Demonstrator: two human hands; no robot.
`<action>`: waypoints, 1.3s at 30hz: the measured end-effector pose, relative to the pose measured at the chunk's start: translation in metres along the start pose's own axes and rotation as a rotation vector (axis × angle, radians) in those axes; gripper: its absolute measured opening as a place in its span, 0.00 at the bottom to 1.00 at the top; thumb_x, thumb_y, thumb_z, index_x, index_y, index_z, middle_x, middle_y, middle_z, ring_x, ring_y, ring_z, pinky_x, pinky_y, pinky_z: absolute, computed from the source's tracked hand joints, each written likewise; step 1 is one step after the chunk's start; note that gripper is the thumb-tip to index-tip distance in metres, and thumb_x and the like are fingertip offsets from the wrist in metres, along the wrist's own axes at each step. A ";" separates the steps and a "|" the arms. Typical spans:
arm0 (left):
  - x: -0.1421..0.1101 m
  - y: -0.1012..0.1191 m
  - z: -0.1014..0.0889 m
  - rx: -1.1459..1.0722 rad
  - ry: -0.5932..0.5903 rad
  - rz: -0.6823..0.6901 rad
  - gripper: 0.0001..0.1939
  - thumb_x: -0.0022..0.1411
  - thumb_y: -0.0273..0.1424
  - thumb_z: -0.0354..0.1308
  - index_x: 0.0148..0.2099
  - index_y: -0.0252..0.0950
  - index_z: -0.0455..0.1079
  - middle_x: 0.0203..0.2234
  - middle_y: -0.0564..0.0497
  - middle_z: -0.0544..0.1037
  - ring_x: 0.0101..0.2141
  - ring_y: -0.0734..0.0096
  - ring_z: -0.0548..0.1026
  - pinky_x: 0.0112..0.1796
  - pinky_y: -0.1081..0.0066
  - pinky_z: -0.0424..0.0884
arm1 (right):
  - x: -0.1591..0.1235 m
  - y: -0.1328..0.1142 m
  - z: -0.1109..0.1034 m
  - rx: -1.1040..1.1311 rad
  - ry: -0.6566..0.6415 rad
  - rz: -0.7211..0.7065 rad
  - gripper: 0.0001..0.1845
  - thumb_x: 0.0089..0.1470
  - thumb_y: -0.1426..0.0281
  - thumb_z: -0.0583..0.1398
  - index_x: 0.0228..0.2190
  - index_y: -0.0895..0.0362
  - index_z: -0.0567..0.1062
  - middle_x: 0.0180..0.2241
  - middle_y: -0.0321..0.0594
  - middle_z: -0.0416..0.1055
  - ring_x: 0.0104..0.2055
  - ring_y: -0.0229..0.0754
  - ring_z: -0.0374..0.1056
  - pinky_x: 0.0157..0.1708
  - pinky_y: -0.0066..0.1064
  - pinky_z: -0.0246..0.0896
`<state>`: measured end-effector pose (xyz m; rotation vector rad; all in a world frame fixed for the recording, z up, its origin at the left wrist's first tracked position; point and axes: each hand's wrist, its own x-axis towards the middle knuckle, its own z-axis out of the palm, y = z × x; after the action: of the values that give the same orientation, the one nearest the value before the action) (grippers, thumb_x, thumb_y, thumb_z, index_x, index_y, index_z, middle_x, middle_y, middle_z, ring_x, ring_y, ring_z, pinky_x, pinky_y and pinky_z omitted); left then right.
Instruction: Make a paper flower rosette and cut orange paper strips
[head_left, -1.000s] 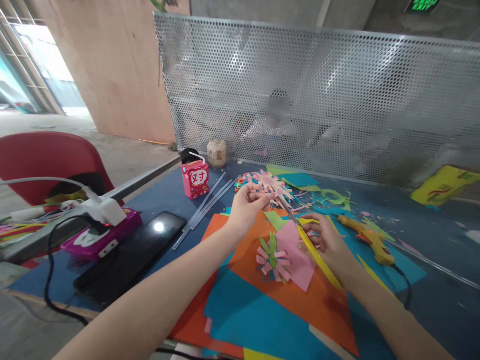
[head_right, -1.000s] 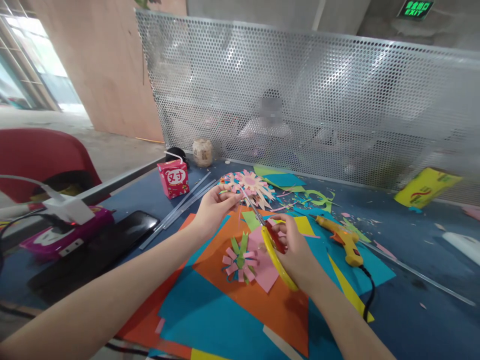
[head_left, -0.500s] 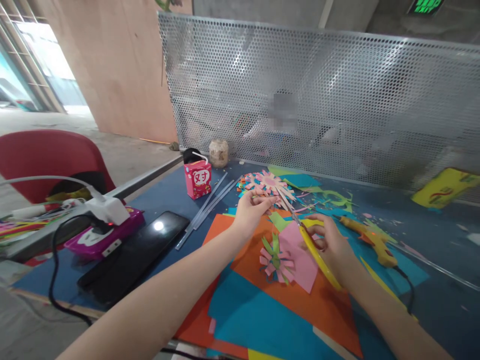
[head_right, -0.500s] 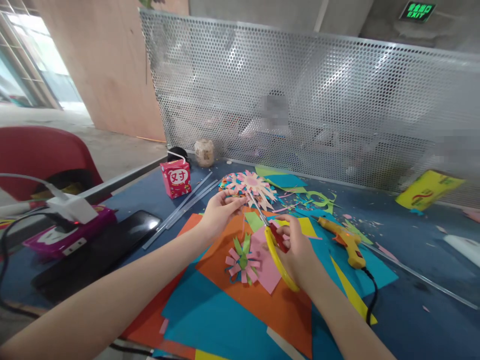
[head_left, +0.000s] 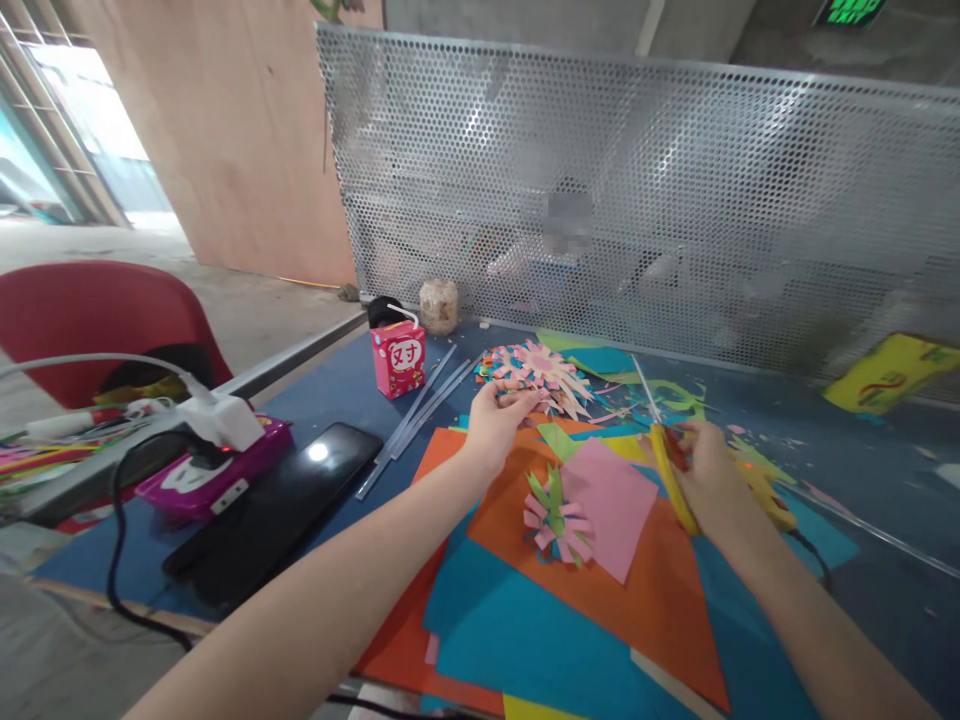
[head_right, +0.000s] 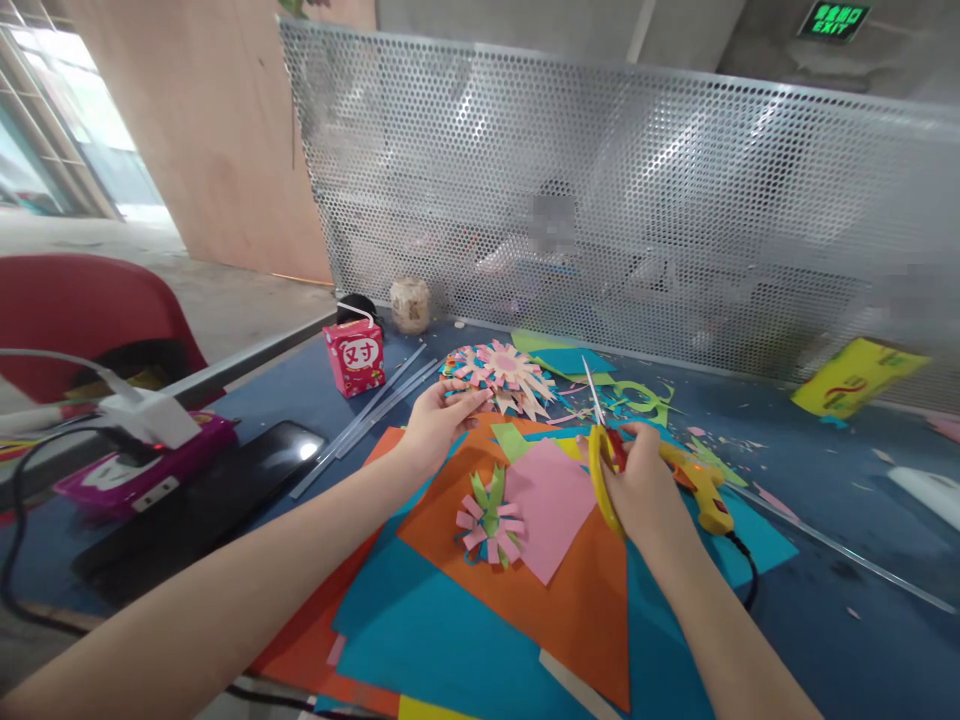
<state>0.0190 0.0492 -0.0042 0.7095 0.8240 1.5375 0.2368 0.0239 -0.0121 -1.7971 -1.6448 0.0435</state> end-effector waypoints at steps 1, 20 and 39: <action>0.000 0.000 0.000 0.003 0.000 -0.002 0.16 0.44 0.23 0.66 0.31 0.35 0.60 0.20 0.53 0.76 0.23 0.74 0.76 0.21 0.79 0.65 | -0.001 -0.003 -0.003 -0.045 -0.002 0.003 0.27 0.46 0.52 0.54 0.42 0.59 0.63 0.30 0.46 0.71 0.31 0.52 0.71 0.26 0.36 0.61; -0.021 -0.003 0.012 0.114 -0.347 -0.004 0.17 0.40 0.27 0.69 0.27 0.34 0.62 0.19 0.54 0.76 0.21 0.77 0.73 0.23 0.78 0.65 | -0.014 -0.021 -0.002 0.071 -0.139 -0.391 0.20 0.49 0.60 0.55 0.42 0.57 0.71 0.40 0.47 0.72 0.40 0.48 0.69 0.40 0.40 0.64; -0.015 0.005 0.006 0.094 -0.143 -0.047 0.07 0.47 0.18 0.61 0.22 0.32 0.71 0.16 0.54 0.75 0.16 0.80 0.70 0.22 0.78 0.64 | 0.081 0.001 0.005 -0.345 -0.166 -0.096 0.17 0.55 0.69 0.56 0.47 0.58 0.68 0.42 0.43 0.72 0.43 0.46 0.68 0.45 0.47 0.60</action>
<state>0.0225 0.0345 0.0033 0.8530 0.8034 1.3961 0.2519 0.0981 0.0172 -2.0086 -1.9498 -0.1472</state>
